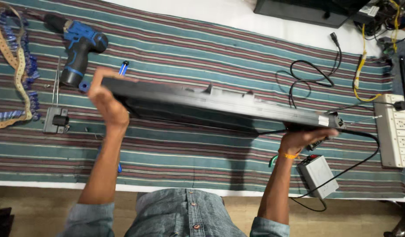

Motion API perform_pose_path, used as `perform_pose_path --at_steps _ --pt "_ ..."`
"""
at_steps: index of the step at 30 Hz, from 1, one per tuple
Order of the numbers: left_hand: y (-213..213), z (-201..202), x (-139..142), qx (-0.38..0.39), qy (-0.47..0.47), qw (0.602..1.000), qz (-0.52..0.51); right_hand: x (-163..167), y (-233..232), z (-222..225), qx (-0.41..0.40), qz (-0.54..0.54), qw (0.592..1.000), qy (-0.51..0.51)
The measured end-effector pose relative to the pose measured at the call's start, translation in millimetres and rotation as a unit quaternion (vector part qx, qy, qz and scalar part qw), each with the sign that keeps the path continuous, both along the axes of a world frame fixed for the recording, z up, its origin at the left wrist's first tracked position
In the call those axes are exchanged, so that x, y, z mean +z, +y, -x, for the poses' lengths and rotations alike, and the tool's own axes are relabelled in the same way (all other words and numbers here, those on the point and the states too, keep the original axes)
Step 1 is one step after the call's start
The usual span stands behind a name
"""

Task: The person works on the back of a flat-screen monitor, connecting wires to a circuit board and using a power drill to secure components. They then plug in the monitor, test it by turning it on, and reattach the back cover.

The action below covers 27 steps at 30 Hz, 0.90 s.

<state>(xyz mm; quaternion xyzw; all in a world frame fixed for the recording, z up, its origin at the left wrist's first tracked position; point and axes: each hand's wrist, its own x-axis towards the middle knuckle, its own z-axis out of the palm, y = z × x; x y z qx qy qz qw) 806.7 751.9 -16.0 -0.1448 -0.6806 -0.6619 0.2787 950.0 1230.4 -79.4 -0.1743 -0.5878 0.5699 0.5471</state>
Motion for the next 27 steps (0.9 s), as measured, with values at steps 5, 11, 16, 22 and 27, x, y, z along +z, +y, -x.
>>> perform_pose_path --at_steps 5,11,16,22,27 --pt "-6.8 -27.8 -0.1 -0.061 0.05 0.996 -0.035 21.8 -27.9 -24.1 0.116 -0.044 0.991 0.056" --pt "-10.2 -37.6 1.3 -0.005 0.028 0.997 -0.07 51.2 -27.2 -35.7 0.097 -0.047 0.993 0.047" --pt "-4.5 -30.4 17.7 -0.008 0.01 0.994 -0.106 68.2 -38.7 -17.5 0.04 -0.012 0.997 0.061" --pt "29.6 -44.0 87.6 0.143 0.198 0.883 0.401 139.2 -102.4 -6.2 -0.1 -0.4 0.905 -0.105" --pt "102.4 -39.1 106.9 0.069 0.221 0.85 0.473 171.7 -180.5 27.2 0.008 -0.585 0.769 -0.259"
